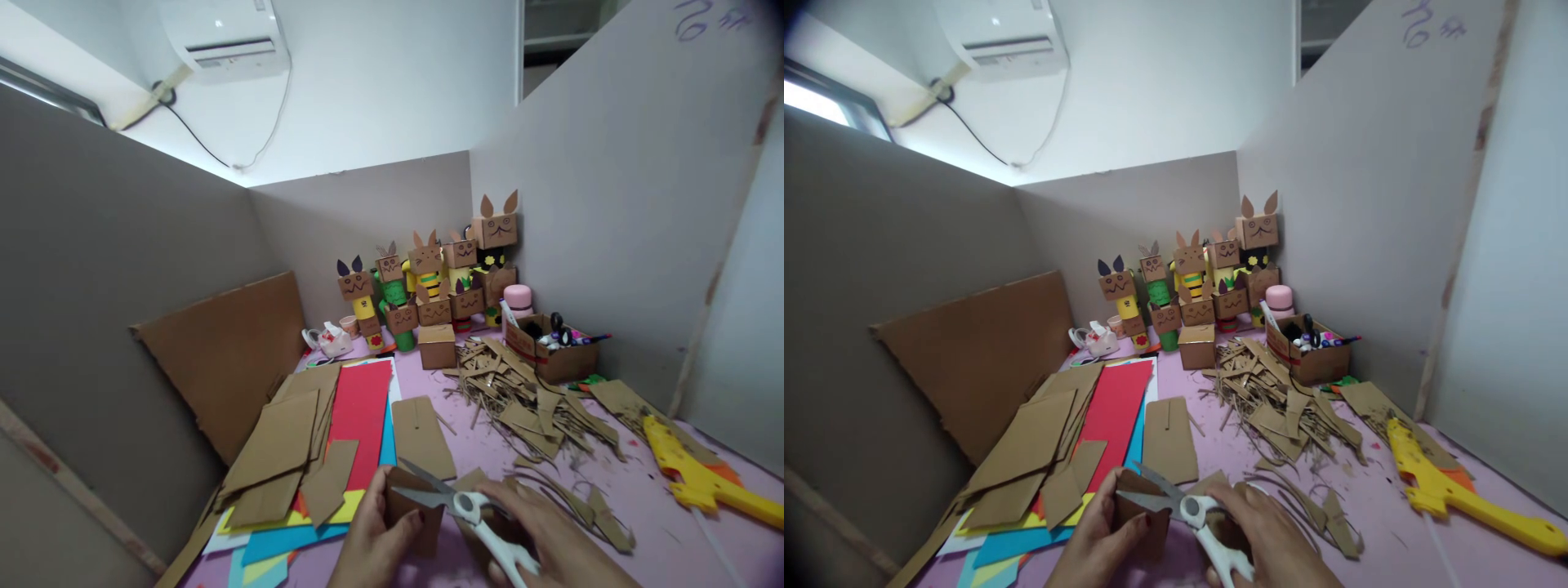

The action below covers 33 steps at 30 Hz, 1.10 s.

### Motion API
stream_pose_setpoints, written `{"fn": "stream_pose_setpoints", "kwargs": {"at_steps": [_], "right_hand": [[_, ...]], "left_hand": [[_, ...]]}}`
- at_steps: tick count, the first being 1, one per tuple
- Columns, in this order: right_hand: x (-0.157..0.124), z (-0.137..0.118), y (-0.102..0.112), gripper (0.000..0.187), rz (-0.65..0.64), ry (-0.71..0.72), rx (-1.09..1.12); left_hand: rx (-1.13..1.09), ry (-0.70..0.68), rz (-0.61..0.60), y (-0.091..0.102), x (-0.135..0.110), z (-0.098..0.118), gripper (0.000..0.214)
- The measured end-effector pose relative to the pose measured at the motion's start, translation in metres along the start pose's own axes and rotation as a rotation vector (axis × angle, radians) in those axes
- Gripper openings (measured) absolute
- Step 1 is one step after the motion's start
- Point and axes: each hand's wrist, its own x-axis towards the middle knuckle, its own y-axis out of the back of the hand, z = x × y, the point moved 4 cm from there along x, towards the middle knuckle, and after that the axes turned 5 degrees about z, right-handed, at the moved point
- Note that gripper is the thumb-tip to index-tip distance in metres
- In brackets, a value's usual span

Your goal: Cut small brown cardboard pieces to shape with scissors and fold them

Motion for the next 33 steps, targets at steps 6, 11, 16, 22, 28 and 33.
{"fn": "stream_pose_setpoints", "kwargs": {"at_steps": [6, 11, 16, 22, 28, 33], "right_hand": [[-0.0026, 0.0082, -0.0034, 0.058, -0.04, -0.007, -0.031], [-0.0033, 0.007, -0.002, 0.057, -0.012, 0.012, 0.006], [-0.0036, 0.0059, -0.0025, 0.057, -0.041, 0.016, -0.04], [-0.0035, 0.002, -0.0032, 0.058, -0.085, 0.046, -0.065], [-0.0024, 0.0028, -0.0059, 0.058, -0.159, -0.03, -0.221], [-0.0025, 0.0024, -0.0056, 0.051, -0.135, -0.024, -0.256]], "left_hand": [[0.036, -0.037, 0.013, -0.001, 0.0, 0.0025, 0.032], [0.076, -0.041, -0.011, -0.0012, 0.0004, 0.0015, 0.025], [0.047, -0.049, -0.043, 0.0007, 0.0014, -0.0013, 0.025], [0.095, -0.024, -0.088, 0.0031, 0.0025, 0.0001, 0.026], [0.064, -0.016, -0.024, -0.0004, 0.0001, -0.0001, 0.028], [0.09, -0.013, -0.06, -0.0014, 0.0005, -0.0038, 0.028]]}}
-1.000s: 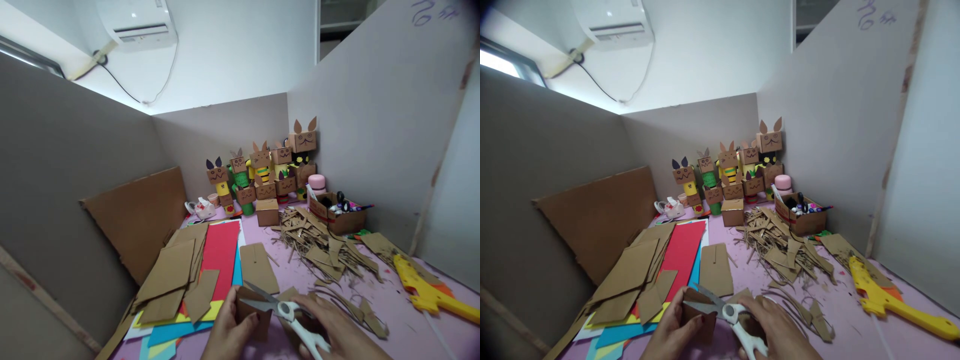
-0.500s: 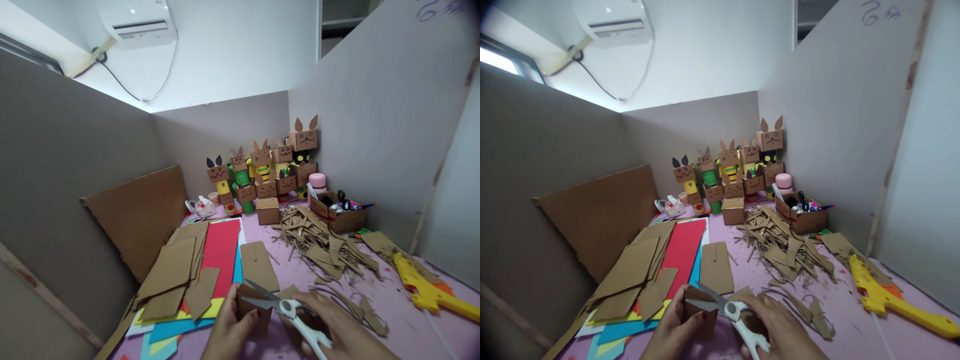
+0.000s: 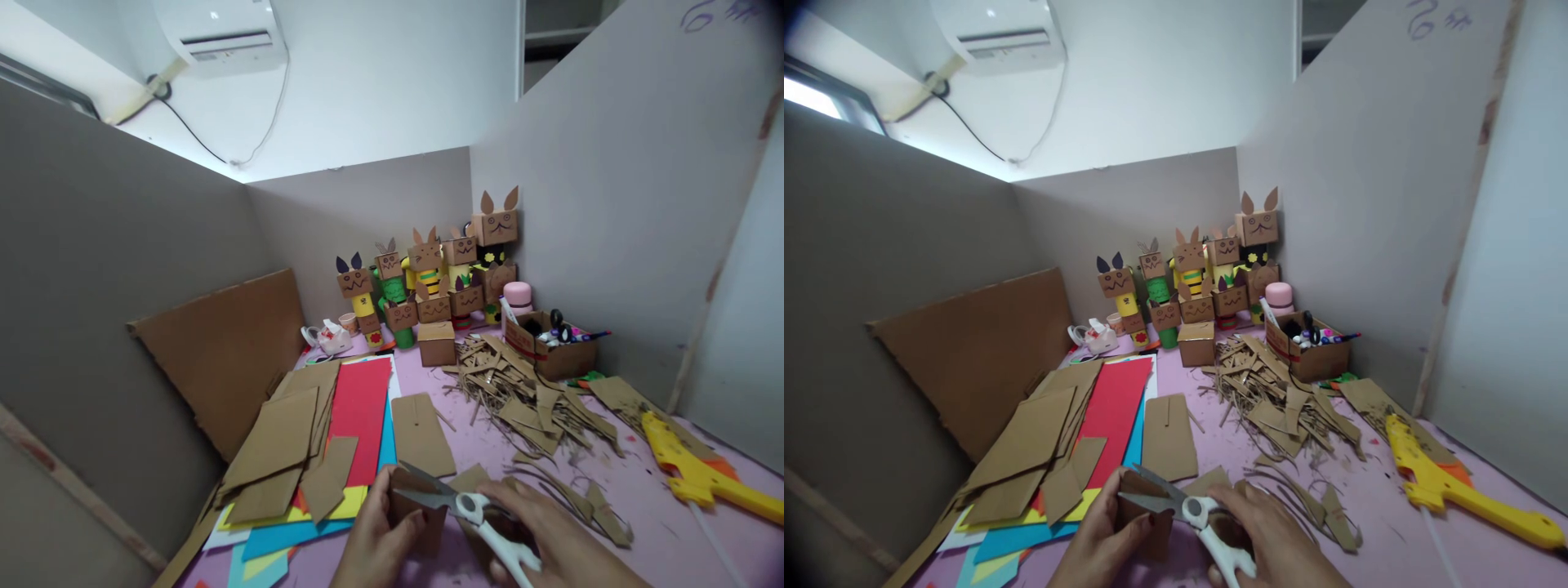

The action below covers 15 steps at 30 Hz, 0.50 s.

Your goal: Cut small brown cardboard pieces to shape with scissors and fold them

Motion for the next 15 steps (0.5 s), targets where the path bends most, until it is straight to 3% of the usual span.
{"fn": "stream_pose_setpoints", "kwargs": {"at_steps": [15], "right_hand": [[-0.001, -0.011, 0.005, 0.018, 0.037, 0.049, 0.086]], "left_hand": [[-0.051, -0.035, -0.119, 0.0, 0.0, 0.001, 0.026]]}}
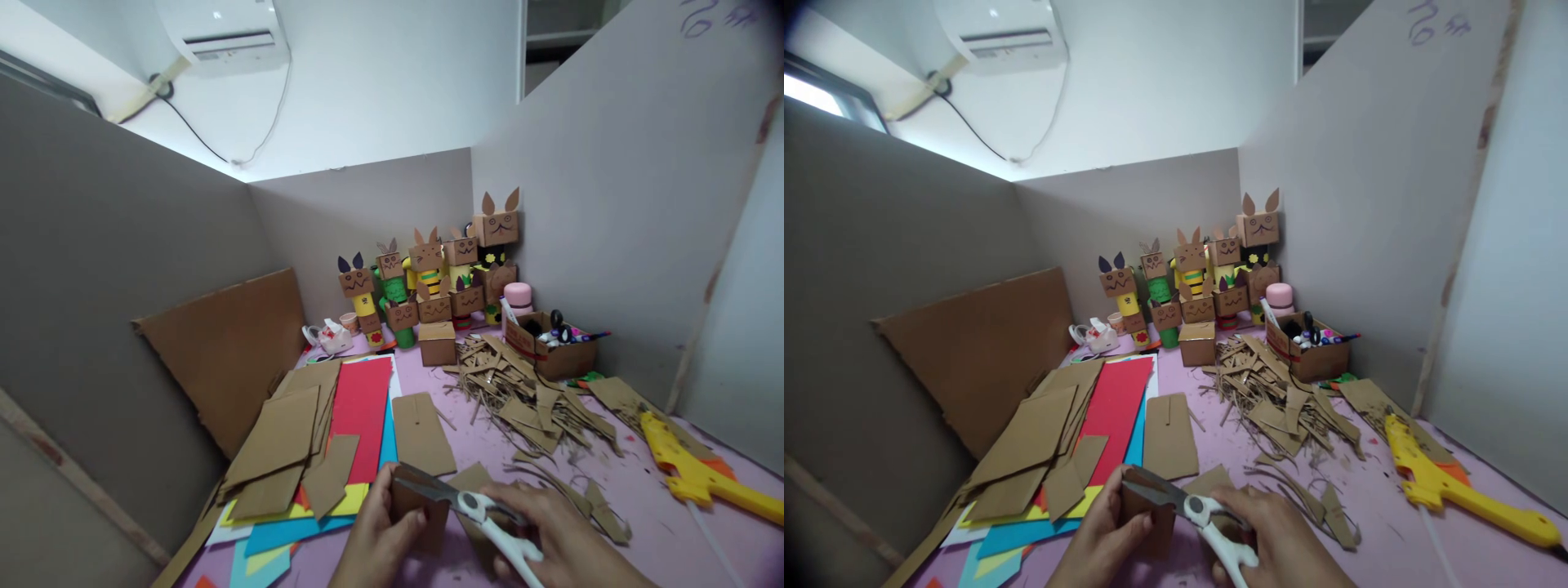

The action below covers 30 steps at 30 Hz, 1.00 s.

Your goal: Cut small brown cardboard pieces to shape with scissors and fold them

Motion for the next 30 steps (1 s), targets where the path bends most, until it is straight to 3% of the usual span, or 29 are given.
{"fn": "stream_pose_setpoints", "kwargs": {"at_steps": [8, 16, 21, 25, 30], "right_hand": [[0.002, -0.005, -0.001, 0.005, -0.056, -0.01, 0.027], [0.001, 0.0, -0.002, 0.018, -0.092, -0.018, -0.121], [-0.001, 0.002, -0.001, 0.011, -0.062, 0.021, -0.105], [0.0, -0.004, 0.001, 0.003, -0.031, 0.038, -0.041], [0.002, -0.007, 0.004, 0.019, 0.032, -0.01, 0.033]], "left_hand": [[-0.028, 0.026, -0.028, 0.004, 0.002, -0.006, 0.027], [0.119, 0.04, -0.1, -0.002, -0.003, -0.004, 0.019], [0.012, 0.045, -0.114, -0.007, -0.003, -0.004, 0.02], [-0.011, 0.054, -0.049, -0.001, 0.0, -0.004, 0.023], [-0.039, 0.13, 0.114, 0.008, 0.002, 0.0, 0.034]]}}
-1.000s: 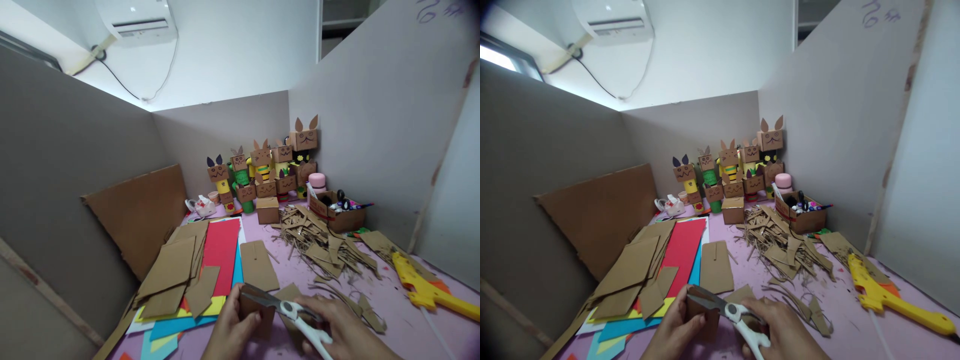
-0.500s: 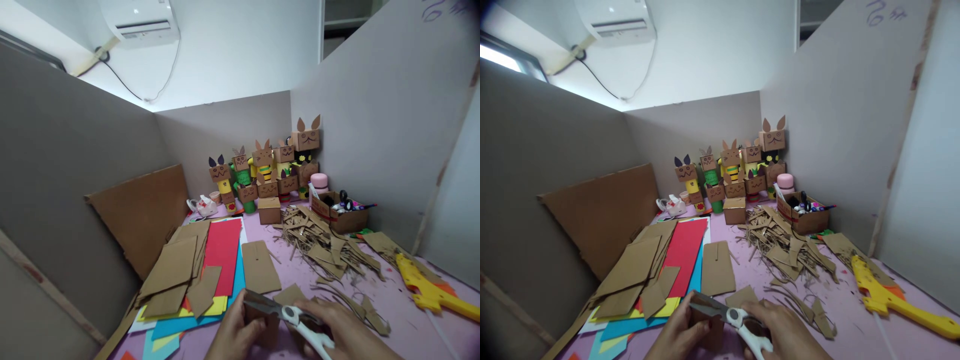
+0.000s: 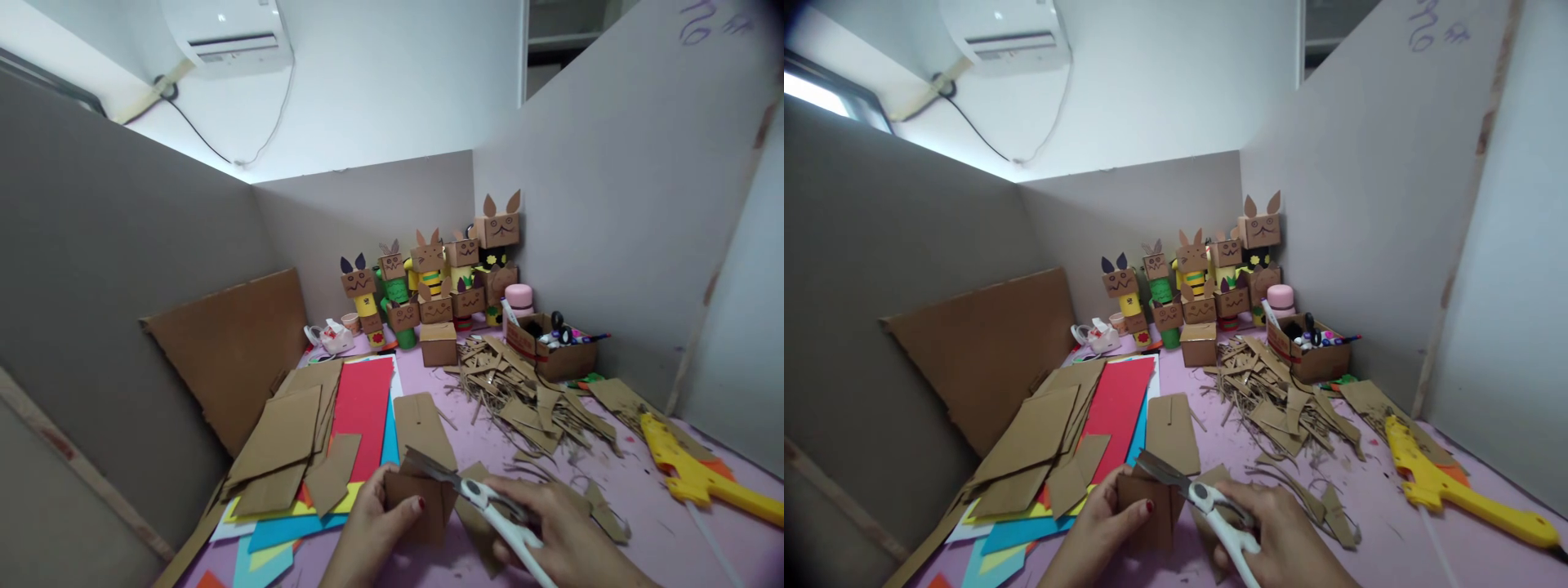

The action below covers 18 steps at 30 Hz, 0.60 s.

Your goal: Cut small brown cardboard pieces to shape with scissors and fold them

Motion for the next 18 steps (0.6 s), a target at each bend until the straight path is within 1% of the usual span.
{"fn": "stream_pose_setpoints", "kwargs": {"at_steps": [4, 6, 9, 11, 13, 15, 16, 18], "right_hand": [[0.0, 0.013, -0.003, 0.029, -0.014, -0.071, 0.112], [0.001, 0.021, -0.007, 0.034, -0.033, -0.098, 0.205], [0.003, 0.031, -0.012, 0.044, -0.047, -0.061, 0.344], [0.006, 0.037, -0.011, 0.052, -0.022, -0.061, 0.417], [0.007, 0.042, -0.008, 0.057, 0.02, -0.106, 0.454], [0.008, 0.046, -0.004, 0.059, 0.054, -0.153, 0.461], [0.009, 0.046, -0.002, 0.059, 0.063, -0.166, 0.464], [0.009, 0.044, 0.001, 0.059, 0.071, -0.175, 0.473]], "left_hand": [[-0.156, 0.08, 0.005, -0.002, -0.002, -0.002, 0.035], [-0.21, 0.094, 0.06, 0.0, -0.002, -0.003, 0.04], [-0.296, 0.112, 0.239, 0.009, 0.002, -0.004, 0.052], [-0.374, 0.133, 0.379, 0.02, 0.005, -0.003, 0.052], [-0.412, 0.144, 0.509, 0.032, 0.008, -0.002, 0.047], [-0.354, 0.161, 0.598, 0.04, 0.01, -0.002, 0.042], [-0.287, 0.151, 0.613, 0.042, 0.012, -0.002, 0.039], [-0.118, 0.061, 0.596, 0.04, 0.013, -0.001, 0.034]]}}
